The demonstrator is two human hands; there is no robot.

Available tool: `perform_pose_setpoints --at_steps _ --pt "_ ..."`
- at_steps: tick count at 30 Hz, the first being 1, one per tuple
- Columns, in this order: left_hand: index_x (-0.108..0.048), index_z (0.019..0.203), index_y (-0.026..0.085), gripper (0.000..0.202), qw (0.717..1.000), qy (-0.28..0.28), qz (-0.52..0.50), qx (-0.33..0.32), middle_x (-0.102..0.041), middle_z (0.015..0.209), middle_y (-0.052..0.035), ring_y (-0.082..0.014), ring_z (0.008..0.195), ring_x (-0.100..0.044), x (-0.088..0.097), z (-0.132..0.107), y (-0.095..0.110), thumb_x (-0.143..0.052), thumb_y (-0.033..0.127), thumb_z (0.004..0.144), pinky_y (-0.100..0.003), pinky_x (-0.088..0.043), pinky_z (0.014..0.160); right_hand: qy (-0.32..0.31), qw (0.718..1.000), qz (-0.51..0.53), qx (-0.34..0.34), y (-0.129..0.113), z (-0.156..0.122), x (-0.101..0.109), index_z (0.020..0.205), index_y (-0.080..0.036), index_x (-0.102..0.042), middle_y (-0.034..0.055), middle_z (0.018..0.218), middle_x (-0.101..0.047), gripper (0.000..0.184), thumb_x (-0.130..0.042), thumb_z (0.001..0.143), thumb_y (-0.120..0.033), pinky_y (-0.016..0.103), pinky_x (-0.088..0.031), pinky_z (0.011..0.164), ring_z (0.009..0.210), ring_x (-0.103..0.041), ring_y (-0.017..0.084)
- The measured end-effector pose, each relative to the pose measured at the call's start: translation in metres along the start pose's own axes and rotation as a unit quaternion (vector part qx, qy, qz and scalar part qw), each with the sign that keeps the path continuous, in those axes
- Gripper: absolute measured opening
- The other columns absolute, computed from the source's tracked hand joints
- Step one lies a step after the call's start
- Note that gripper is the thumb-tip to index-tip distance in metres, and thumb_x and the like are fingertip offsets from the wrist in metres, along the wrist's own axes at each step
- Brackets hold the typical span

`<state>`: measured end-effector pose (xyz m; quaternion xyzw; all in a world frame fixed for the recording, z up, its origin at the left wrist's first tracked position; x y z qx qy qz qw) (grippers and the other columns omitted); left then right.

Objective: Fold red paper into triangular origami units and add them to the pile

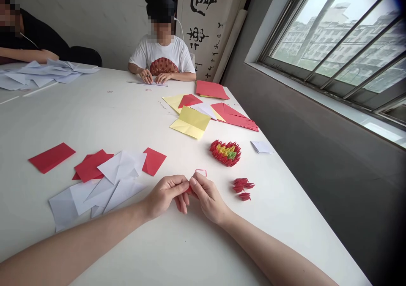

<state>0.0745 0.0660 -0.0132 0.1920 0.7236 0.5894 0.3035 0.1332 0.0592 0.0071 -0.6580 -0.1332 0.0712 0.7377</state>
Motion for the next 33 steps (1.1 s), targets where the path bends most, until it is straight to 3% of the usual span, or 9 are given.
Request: perform_pose_setpoints --at_steps 4,7,10,15,22,27,33 --pt "-0.051 0.070 0.015 0.034 1.000 0.001 0.011 -0.007 -0.055 0.060 -0.0001 -0.0100 0.043 -0.052 0.001 -0.001 0.002 -0.039 0.040 0.090 -0.023 -0.041 0.047 0.018 1.000 0.017 0.011 0.000 -0.002 0.003 0.069 -0.020 -0.043 -0.0012 0.060 -0.051 0.032 -0.037 0.093 -0.041 0.026 -0.037 0.055 0.055 -0.044 0.012" --pt "-0.047 0.067 0.017 0.037 0.999 0.012 0.033 -0.025 -0.049 0.055 0.0015 -0.0100 0.046 -0.046 0.005 -0.001 0.008 -0.035 0.041 0.092 -0.023 -0.038 0.049 0.044 0.998 0.040 0.032 -0.001 -0.004 0.011 0.089 -0.020 -0.050 0.0011 0.073 -0.058 0.018 -0.053 0.087 -0.037 0.029 -0.042 0.063 0.065 -0.052 0.013" --pt "-0.046 0.067 0.018 0.035 0.998 0.005 0.050 -0.028 -0.046 0.052 0.0027 -0.0108 0.048 -0.044 0.007 -0.002 0.011 -0.033 0.039 0.092 -0.024 -0.037 0.053 0.073 0.996 0.002 0.053 -0.002 -0.005 0.019 0.102 -0.021 -0.054 0.0035 0.082 -0.061 0.025 -0.062 0.081 -0.031 0.032 -0.044 0.070 0.071 -0.056 0.015" --pt "-0.046 0.068 0.018 0.036 0.998 -0.014 0.064 -0.016 -0.047 0.052 0.0021 -0.0115 0.048 -0.044 0.004 -0.002 0.008 -0.031 0.040 0.092 -0.025 -0.036 0.053 0.108 0.991 -0.035 0.075 -0.003 -0.008 0.027 0.091 -0.021 -0.064 0.0028 0.073 -0.064 0.013 -0.064 0.079 -0.029 0.037 -0.045 0.075 0.066 -0.058 0.016" --pt "-0.043 0.065 0.019 0.039 0.997 -0.012 0.071 -0.016 -0.047 0.050 0.0025 -0.0118 0.047 -0.045 0.003 -0.001 0.008 -0.030 0.043 0.092 -0.025 -0.038 0.054 0.097 0.994 -0.008 0.057 0.001 -0.006 0.025 0.084 -0.020 -0.067 0.0049 0.075 -0.068 0.012 -0.067 0.077 -0.029 0.034 -0.047 0.064 0.068 -0.061 0.018" --pt "-0.045 0.070 0.018 0.035 0.996 -0.005 0.084 -0.020 -0.049 0.053 0.0035 -0.0103 0.045 -0.049 0.005 -0.001 0.006 -0.033 0.043 0.092 -0.025 -0.041 0.053 0.103 0.992 -0.045 0.048 -0.001 -0.007 0.026 0.078 -0.018 -0.063 0.0038 0.069 -0.064 0.010 -0.061 0.081 -0.028 0.031 -0.046 0.058 0.061 -0.056 0.016" --pt "-0.056 0.088 0.017 0.026 0.998 0.022 0.055 -0.024 -0.054 0.065 0.0011 -0.0132 0.057 -0.058 0.009 0.000 0.005 -0.048 0.042 0.086 -0.026 -0.049 0.056 0.131 0.977 -0.125 0.112 -0.017 -0.010 0.030 0.074 -0.020 -0.052 0.0017 0.071 -0.055 0.007 -0.056 0.079 -0.017 0.029 -0.043 0.059 0.064 -0.050 0.014"
Point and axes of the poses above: each hand's wrist, its own z-axis towards the middle knuckle, its own x-axis out of the back of the hand, y = z × x, the point moved 10 cm from there along z, towards the middle knuckle
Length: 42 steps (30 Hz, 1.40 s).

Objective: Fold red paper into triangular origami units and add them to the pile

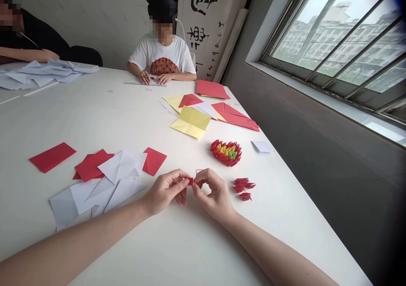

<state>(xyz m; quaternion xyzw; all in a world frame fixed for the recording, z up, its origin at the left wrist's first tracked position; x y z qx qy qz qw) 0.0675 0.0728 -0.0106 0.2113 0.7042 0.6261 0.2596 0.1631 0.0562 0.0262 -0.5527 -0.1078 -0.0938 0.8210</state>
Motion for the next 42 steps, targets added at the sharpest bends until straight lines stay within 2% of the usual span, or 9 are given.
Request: perform_pose_setpoints --at_steps 4,7,12,19,25,33,36,39,42 --pt "-0.061 0.081 0.015 0.022 0.999 0.047 -0.017 0.015 -0.057 0.069 0.0003 -0.0112 0.055 -0.058 0.012 0.002 -0.002 -0.057 0.037 0.081 -0.026 -0.050 0.057 0.009 1.000 0.017 0.024 -0.003 -0.001 0.001 0.081 -0.021 -0.050 0.0030 0.078 -0.057 0.010 -0.053 0.078 -0.011 0.031 -0.046 0.065 0.072 -0.055 0.016" --pt "-0.062 0.079 0.015 0.020 0.998 0.059 -0.036 0.016 -0.057 0.067 0.0003 -0.0107 0.054 -0.057 0.016 0.003 -0.003 -0.060 0.034 0.080 -0.025 -0.050 0.057 0.000 1.000 0.004 0.030 -0.004 -0.002 -0.001 0.087 -0.021 -0.056 0.0043 0.082 -0.059 0.014 -0.051 0.080 -0.009 0.032 -0.047 0.067 0.076 -0.057 0.016" --pt "-0.062 0.082 0.014 0.016 0.996 0.068 -0.053 -0.003 -0.062 0.076 -0.0008 -0.0123 0.067 -0.061 0.017 0.003 -0.001 -0.070 0.024 0.071 -0.026 -0.051 0.068 0.009 1.000 0.009 0.004 0.004 0.000 0.002 0.087 -0.020 -0.063 0.0059 0.083 -0.063 0.011 -0.055 0.082 -0.015 0.031 -0.049 0.066 0.076 -0.059 0.017" --pt "-0.065 0.078 0.013 0.014 0.994 0.105 -0.019 -0.016 -0.066 0.075 -0.0024 -0.0136 0.064 -0.064 0.026 0.002 -0.001 -0.068 0.026 0.074 -0.026 -0.051 0.064 -0.010 0.999 0.035 0.006 0.007 0.002 -0.002 0.089 -0.023 -0.069 0.0059 0.086 -0.069 0.012 -0.057 0.084 -0.023 0.036 -0.049 0.076 0.086 -0.061 0.020" --pt "-0.065 0.075 0.013 0.015 0.995 0.095 -0.007 -0.010 -0.066 0.070 -0.0028 -0.0139 0.062 -0.064 0.023 0.002 -0.004 -0.068 0.027 0.074 -0.027 -0.052 0.064 0.009 0.996 0.071 -0.057 0.019 0.000 -0.001 0.081 -0.019 -0.059 0.0031 0.077 -0.062 0.010 -0.058 0.084 -0.028 0.030 -0.047 0.065 0.072 -0.058 0.015" --pt "-0.064 0.077 0.013 0.016 0.996 0.090 0.011 -0.020 -0.066 0.076 -0.0032 -0.0136 0.065 -0.063 0.021 0.000 0.000 -0.063 0.029 0.079 -0.026 -0.052 0.064 -0.005 0.997 0.043 -0.066 0.017 -0.003 -0.005 0.084 -0.019 -0.051 0.0015 0.077 -0.055 0.008 -0.056 0.084 -0.025 0.027 -0.045 0.061 0.068 -0.054 0.013" --pt "-0.064 0.073 0.013 0.018 0.995 0.091 0.025 -0.023 -0.063 0.067 -0.0014 -0.0129 0.060 -0.062 0.023 0.000 0.002 -0.059 0.029 0.081 -0.025 -0.051 0.061 -0.029 0.995 0.068 -0.063 0.015 -0.003 -0.011 0.083 -0.019 -0.051 0.0013 0.076 -0.055 0.009 -0.055 0.085 -0.026 0.028 -0.043 0.062 0.068 -0.054 0.014" --pt "-0.063 0.068 0.012 0.029 0.995 0.090 0.029 -0.019 -0.064 0.065 -0.0035 -0.0140 0.059 -0.062 0.025 -0.001 0.003 -0.048 0.028 0.087 -0.026 -0.050 0.060 -0.059 0.977 0.160 -0.125 0.026 -0.002 -0.020 0.082 -0.018 -0.052 0.0006 0.073 -0.055 0.014 -0.056 0.084 -0.032 0.027 -0.043 0.062 0.066 -0.054 0.013" --pt "-0.064 0.075 0.013 0.031 0.996 0.077 0.014 -0.041 -0.064 0.066 -0.0037 -0.0134 0.059 -0.060 0.025 -0.001 0.010 -0.039 0.026 0.090 -0.026 -0.048 0.058 -0.104 0.922 0.301 -0.220 0.037 -0.008 -0.034 0.084 -0.018 -0.052 -0.0010 0.071 -0.057 0.020 -0.063 0.079 -0.034 0.027 -0.045 0.063 0.063 -0.055 0.011"
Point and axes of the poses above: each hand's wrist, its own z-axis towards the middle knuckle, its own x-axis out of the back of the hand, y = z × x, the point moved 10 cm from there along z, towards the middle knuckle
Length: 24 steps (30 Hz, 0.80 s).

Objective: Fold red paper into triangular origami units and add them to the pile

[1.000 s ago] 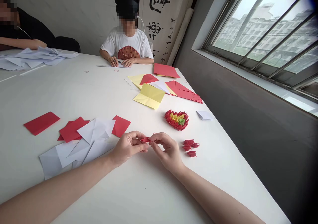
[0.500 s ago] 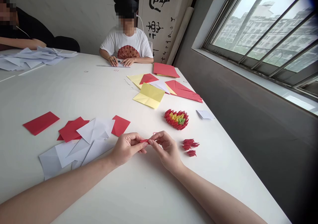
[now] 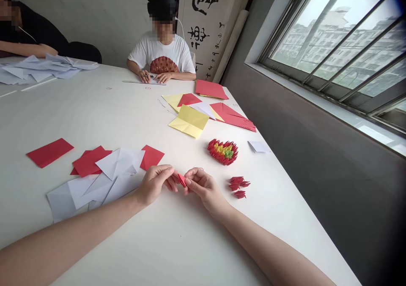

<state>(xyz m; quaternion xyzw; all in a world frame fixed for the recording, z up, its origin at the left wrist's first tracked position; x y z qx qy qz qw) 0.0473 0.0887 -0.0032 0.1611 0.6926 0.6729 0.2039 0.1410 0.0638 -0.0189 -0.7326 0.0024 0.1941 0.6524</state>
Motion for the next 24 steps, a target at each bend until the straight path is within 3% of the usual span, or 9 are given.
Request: perform_pose_setpoints --at_steps 4,6,9,13,17,20,24 --pt "-0.062 0.095 0.018 0.016 0.997 -0.069 -0.005 -0.025 -0.060 0.074 -0.0014 -0.0126 0.065 -0.056 -0.013 -0.002 0.008 -0.049 0.021 0.085 -0.023 -0.044 0.056 -0.039 0.989 0.133 -0.058 0.009 -0.003 -0.008 0.082 -0.019 -0.049 -0.0028 0.069 -0.060 0.024 -0.070 0.075 -0.029 0.022 -0.045 0.063 0.059 -0.057 0.008" --pt "-0.063 0.091 0.018 0.014 0.994 -0.109 0.005 -0.031 -0.058 0.080 -0.0029 -0.0137 0.071 -0.056 -0.021 -0.005 0.010 -0.052 0.021 0.085 -0.023 -0.043 0.057 -0.051 0.983 0.162 -0.074 0.013 -0.005 -0.011 0.081 -0.019 -0.048 -0.0030 0.067 -0.061 0.024 -0.071 0.074 -0.027 0.020 -0.045 0.061 0.057 -0.057 0.008" --pt "-0.064 0.083 0.017 0.011 0.991 -0.126 0.004 -0.032 -0.055 0.082 -0.0031 -0.0134 0.072 -0.054 -0.024 -0.006 0.009 -0.055 0.021 0.084 -0.023 -0.042 0.055 -0.062 0.980 0.162 -0.094 0.018 -0.008 -0.012 0.078 -0.018 -0.048 -0.0023 0.067 -0.061 0.024 -0.071 0.074 -0.026 0.020 -0.046 0.058 0.056 -0.058 0.008" --pt "-0.064 0.077 0.017 0.011 0.992 -0.125 -0.015 -0.032 -0.053 0.079 -0.0012 -0.0100 0.062 -0.053 -0.023 -0.004 0.007 -0.058 0.024 0.082 -0.023 -0.041 0.054 -0.081 0.990 0.088 -0.079 0.012 -0.010 -0.013 0.076 -0.018 -0.048 0.0005 0.072 -0.062 0.024 -0.070 0.075 -0.030 0.025 -0.049 0.063 0.066 -0.063 0.013" --pt "-0.064 0.078 0.018 0.010 0.997 -0.069 0.009 -0.023 -0.055 0.081 -0.0017 -0.0119 0.067 -0.055 -0.013 -0.001 0.005 -0.059 0.026 0.081 -0.023 -0.044 0.057 -0.028 0.999 -0.029 0.012 -0.009 -0.008 0.000 0.079 -0.018 -0.052 0.0018 0.077 -0.057 0.019 -0.062 0.080 -0.034 0.027 -0.046 0.066 0.071 -0.056 0.013" --pt "-0.064 0.078 0.018 0.011 0.997 -0.047 0.053 -0.014 -0.057 0.082 -0.0029 -0.0142 0.074 -0.056 -0.008 0.000 0.005 -0.057 0.027 0.082 -0.024 -0.046 0.061 0.015 0.992 -0.102 0.070 -0.021 -0.009 0.009 0.080 -0.018 -0.054 0.0003 0.074 -0.051 0.017 -0.059 0.083 -0.034 0.025 -0.043 0.061 0.064 -0.049 0.011" --pt "-0.064 0.080 0.018 0.014 0.996 -0.060 0.062 -0.007 -0.061 0.082 -0.0039 -0.0157 0.079 -0.057 -0.011 -0.001 0.002 -0.055 0.027 0.084 -0.025 -0.047 0.067 0.017 0.980 -0.176 0.089 -0.021 -0.010 0.010 0.081 -0.019 -0.054 0.0020 0.076 -0.054 0.015 -0.057 0.084 -0.033 0.027 -0.043 0.063 0.069 -0.052 0.013"
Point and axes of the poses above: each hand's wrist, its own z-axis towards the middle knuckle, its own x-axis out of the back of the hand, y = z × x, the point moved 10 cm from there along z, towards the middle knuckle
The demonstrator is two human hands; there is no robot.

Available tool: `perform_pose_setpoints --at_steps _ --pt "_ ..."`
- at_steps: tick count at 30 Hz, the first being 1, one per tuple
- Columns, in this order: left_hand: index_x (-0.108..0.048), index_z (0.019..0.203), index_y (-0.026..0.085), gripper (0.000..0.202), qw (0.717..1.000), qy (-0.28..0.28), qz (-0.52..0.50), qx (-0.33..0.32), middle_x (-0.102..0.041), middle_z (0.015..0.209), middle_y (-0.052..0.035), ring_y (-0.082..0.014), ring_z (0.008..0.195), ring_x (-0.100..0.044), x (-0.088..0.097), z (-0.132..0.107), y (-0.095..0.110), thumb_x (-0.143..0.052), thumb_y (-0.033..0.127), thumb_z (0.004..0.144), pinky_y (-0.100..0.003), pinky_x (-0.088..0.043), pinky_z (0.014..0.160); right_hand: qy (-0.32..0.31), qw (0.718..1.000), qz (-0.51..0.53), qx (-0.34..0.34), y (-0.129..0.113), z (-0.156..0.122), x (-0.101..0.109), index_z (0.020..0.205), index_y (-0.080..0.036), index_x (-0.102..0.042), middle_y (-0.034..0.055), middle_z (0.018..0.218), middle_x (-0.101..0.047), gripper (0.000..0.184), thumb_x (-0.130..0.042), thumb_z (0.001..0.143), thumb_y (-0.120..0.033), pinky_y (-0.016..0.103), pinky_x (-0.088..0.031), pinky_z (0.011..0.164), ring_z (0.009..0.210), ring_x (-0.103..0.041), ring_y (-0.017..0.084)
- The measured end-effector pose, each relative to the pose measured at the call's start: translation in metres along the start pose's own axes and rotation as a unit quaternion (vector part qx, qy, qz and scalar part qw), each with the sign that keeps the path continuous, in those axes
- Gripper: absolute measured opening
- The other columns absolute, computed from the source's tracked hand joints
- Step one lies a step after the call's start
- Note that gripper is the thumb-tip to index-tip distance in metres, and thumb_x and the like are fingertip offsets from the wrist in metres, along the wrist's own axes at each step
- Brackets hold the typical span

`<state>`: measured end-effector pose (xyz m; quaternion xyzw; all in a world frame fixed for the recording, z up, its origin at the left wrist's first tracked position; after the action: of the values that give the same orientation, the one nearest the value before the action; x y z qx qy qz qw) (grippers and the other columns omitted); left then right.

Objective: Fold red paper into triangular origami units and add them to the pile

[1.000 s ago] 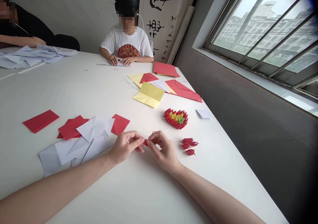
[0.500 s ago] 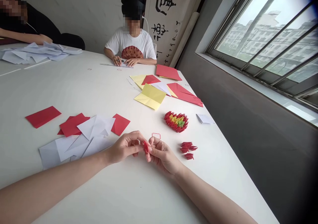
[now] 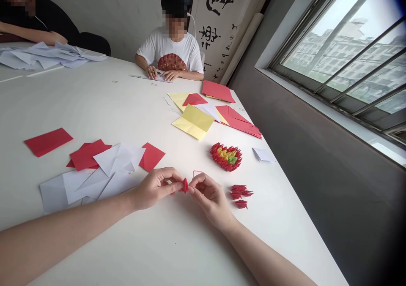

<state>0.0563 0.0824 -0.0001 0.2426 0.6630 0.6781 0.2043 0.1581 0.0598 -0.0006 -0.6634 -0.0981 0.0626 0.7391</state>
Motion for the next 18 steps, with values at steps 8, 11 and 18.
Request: perform_pose_setpoints --at_steps 8,11,18 --pt "-0.061 0.075 0.016 0.016 0.999 -0.029 -0.026 0.013 -0.060 0.076 -0.0034 -0.0158 0.077 -0.057 -0.007 -0.001 -0.007 -0.053 0.026 0.084 -0.029 -0.047 0.073 -0.002 0.993 -0.113 0.026 -0.008 -0.003 -0.002 0.083 -0.018 -0.055 0.0036 0.078 -0.060 0.007 -0.057 0.083 -0.025 0.028 -0.044 0.061 0.066 -0.052 0.014" --pt "-0.058 0.077 0.016 0.015 0.997 -0.058 -0.038 0.034 -0.057 0.077 -0.0025 -0.0155 0.075 -0.056 -0.012 -0.001 -0.010 -0.051 0.026 0.085 -0.030 -0.048 0.071 -0.027 0.993 -0.114 0.025 -0.010 -0.004 -0.008 0.086 -0.019 -0.054 0.0036 0.080 -0.060 0.004 -0.055 0.083 -0.022 0.027 -0.043 0.059 0.064 -0.051 0.013" --pt "-0.047 0.077 0.018 0.023 0.992 -0.101 -0.026 0.069 -0.049 0.065 0.0027 -0.0103 0.053 -0.051 -0.021 -0.006 -0.012 -0.041 0.036 0.090 -0.024 -0.042 0.054 -0.040 0.991 -0.110 0.060 -0.012 -0.006 -0.015 0.088 -0.019 -0.052 0.0044 0.080 -0.060 0.003 -0.051 0.085 -0.019 0.028 -0.047 0.063 0.069 -0.056 0.014"
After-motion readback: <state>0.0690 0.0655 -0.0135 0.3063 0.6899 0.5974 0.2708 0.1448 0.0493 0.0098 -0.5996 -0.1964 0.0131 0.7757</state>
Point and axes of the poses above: each hand's wrist, its own z-axis towards the middle knuckle, its own x-axis out of the back of the hand, y = z × x, the point moved 10 cm from there along z, towards the middle knuckle
